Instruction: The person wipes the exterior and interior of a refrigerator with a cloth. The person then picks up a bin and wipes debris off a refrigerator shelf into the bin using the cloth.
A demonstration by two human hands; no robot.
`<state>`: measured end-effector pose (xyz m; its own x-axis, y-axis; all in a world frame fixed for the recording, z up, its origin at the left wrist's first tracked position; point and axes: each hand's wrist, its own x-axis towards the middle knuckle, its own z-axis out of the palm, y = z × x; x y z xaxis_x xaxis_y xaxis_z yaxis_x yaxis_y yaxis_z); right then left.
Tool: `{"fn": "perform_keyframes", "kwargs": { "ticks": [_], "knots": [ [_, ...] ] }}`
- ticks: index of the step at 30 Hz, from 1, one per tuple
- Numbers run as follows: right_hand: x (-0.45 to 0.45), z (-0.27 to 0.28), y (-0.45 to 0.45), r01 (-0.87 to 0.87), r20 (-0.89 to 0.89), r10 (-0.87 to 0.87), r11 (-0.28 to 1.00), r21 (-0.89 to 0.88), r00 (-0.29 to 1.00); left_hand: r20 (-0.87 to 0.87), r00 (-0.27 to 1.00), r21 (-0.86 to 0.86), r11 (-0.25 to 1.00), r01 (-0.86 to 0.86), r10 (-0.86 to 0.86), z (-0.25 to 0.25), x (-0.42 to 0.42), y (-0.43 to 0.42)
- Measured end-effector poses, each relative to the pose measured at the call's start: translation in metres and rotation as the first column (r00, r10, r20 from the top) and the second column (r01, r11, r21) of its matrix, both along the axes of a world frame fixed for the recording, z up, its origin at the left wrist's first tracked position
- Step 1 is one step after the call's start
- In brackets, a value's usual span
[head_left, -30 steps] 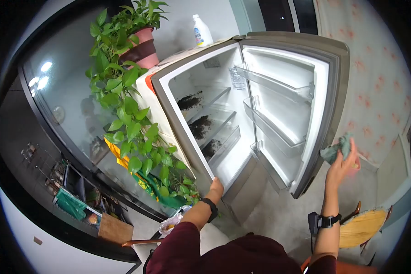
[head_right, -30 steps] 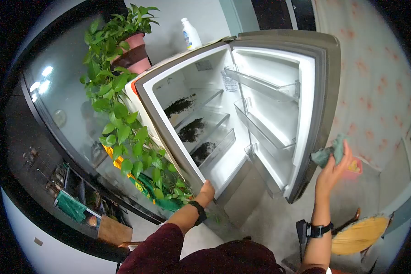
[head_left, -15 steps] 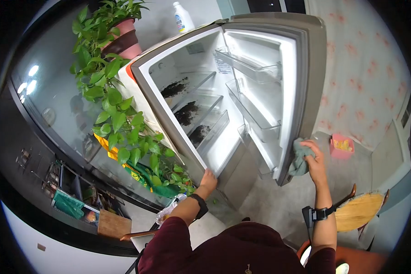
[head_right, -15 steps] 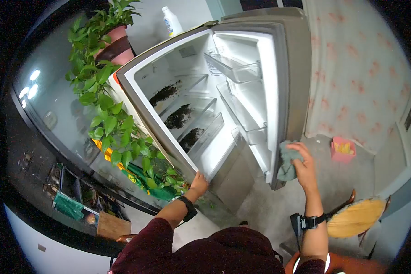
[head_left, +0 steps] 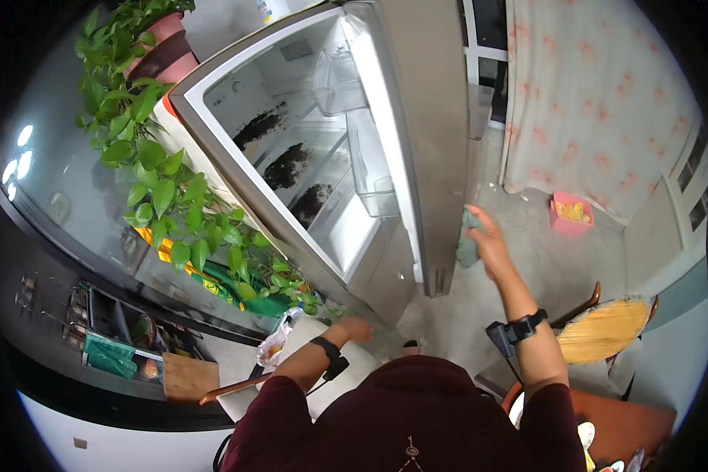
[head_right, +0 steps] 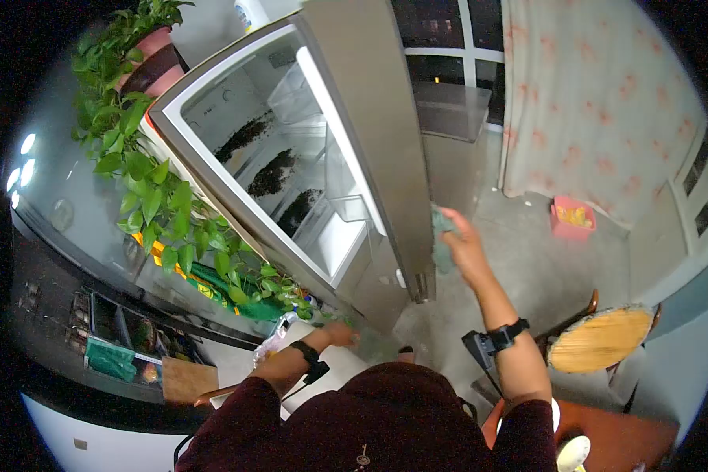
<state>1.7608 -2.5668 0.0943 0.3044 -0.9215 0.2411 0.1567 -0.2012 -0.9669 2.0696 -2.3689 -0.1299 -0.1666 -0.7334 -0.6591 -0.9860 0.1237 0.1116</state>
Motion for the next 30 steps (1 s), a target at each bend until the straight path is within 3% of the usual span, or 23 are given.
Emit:
{"fn": "perform_keyframes", "kwargs": {
  "ticks": [2, 3, 5, 7, 9, 13, 16, 18, 23, 24, 25, 27, 29, 30],
  "knots": [
    [0.019, 0.006, 0.014, -0.192, 0.033, 0.19, 0.98, 0.061, 0.981, -0.024, 1.0, 0.036, 0.999, -0.003, 0.004, 0.001, -0.003, -0.001],
    [0.025, 0.002, 0.015, -0.191, 0.029, 0.189, 0.979, 0.069, 0.981, -0.04, 0.999, 0.061, 0.998, -0.007, 0.01, -0.004, -0.003, 0.0],
    [0.037, -0.007, 0.014, -0.288, -0.127, 0.276, 0.954, -0.089, 0.953, -0.072, 0.997, 0.05, 0.998, -0.03, 0.034, -0.013, -0.003, 0.004],
    [0.048, -0.002, 0.025, -0.3, -0.186, 0.277, 0.947, -0.114, 0.943, -0.1, 0.993, 0.038, 0.998, -0.051, 0.055, -0.02, 0.001, 0.008],
    [0.061, -0.005, 0.024, -0.512, -0.224, 0.474, 0.845, -0.154, 0.851, -0.164, 0.983, 0.036, 0.997, -0.071, 0.076, -0.025, 0.006, 0.011],
    [0.079, -0.01, 0.018, -0.564, -0.342, 0.481, 0.799, -0.207, 0.807, -0.133, 0.987, 0.015, 0.996, -0.083, 0.084, -0.05, 0.021, 0.021],
    [0.098, -0.036, -0.008, -0.523, -0.234, 0.489, 0.845, -0.112, 0.84, -0.228, 0.968, -0.042, 0.992, -0.117, 0.104, -0.057, 0.03, 0.026],
    [0.111, -0.048, -0.032, -0.353, -0.242, 0.324, 0.931, -0.09, 0.915, -0.265, 0.954, -0.046, 0.987, -0.157, 0.139, -0.044, 0.032, 0.023],
    [0.139, -0.066, -0.105, -0.167, -0.256, 0.157, 0.986, -0.018, 0.954, -0.285, 0.94, -0.127, 0.965, -0.23, 0.187, -0.061, 0.055, 0.019],
    [0.146, -0.071, -0.122, -0.093, -0.278, 0.086, 0.996, -0.011, 0.957, -0.284, 0.927, -0.047, 0.963, -0.267, 0.243, -0.055, 0.059, 0.012],
    [0.153, -0.077, -0.141, -0.099, -0.287, 0.097, 0.995, 0.005, 0.953, -0.29, 0.923, -0.03, 0.961, -0.274, 0.253, -0.066, 0.068, 0.011],
    [0.165, -0.093, -0.178, -0.01, -0.274, 0.014, 1.0, 0.018, 0.962, -0.416, 0.872, -0.153, 0.925, -0.347, 0.258, -0.095, 0.089, 0.013],
    [0.178, -0.107, -0.211, 0.028, -0.286, -0.019, 0.999, 0.028, 0.958, -0.391, 0.888, -0.171, 0.929, -0.327, 0.241, -0.143, 0.114, 0.01],
    [0.183, -0.116, -0.225, 0.073, -0.281, -0.066, 0.997, 0.016, 0.958, -0.407, 0.859, -0.121, 0.914, -0.388, 0.31, -0.128, 0.112, 0.003]
  ]
}}
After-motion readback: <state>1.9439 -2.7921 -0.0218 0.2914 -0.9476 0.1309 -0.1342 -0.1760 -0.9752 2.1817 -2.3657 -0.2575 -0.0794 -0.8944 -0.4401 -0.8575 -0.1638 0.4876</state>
